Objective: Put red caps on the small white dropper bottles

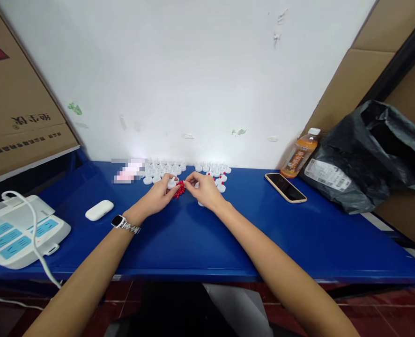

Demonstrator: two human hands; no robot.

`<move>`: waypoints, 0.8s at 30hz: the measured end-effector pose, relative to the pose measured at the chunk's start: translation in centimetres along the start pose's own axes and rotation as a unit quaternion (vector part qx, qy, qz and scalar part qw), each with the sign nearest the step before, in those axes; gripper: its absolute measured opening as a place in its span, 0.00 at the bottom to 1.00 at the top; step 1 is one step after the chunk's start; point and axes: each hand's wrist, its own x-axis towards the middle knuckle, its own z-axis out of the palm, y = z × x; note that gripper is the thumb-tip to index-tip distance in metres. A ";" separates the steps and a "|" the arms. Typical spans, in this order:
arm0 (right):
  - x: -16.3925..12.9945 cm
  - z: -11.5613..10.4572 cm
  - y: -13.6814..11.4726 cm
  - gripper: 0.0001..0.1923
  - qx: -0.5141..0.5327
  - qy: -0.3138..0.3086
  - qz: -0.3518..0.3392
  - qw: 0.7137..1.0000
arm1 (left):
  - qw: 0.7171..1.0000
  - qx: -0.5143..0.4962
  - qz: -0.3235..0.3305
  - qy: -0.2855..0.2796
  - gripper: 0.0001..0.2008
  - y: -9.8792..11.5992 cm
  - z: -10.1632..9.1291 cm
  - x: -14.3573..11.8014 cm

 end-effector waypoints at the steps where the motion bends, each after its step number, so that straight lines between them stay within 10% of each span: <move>1: 0.0 0.2 -0.1 0.10 0.055 0.025 0.024 0.998 | 1.000 0.001 0.004 -0.001 0.18 0.2 0.1 0.0; 8: -0.3 1.6 -0.9 0.17 0.253 0.067 0.075 0.962 | 0.996 0.062 0.056 -0.031 0.12 1.7 0.8 -0.4; 24: -1.1 1.7 -1.8 0.11 0.125 0.148 0.008 0.981 | 0.965 0.215 0.147 -0.001 0.14 2.3 1.0 -0.6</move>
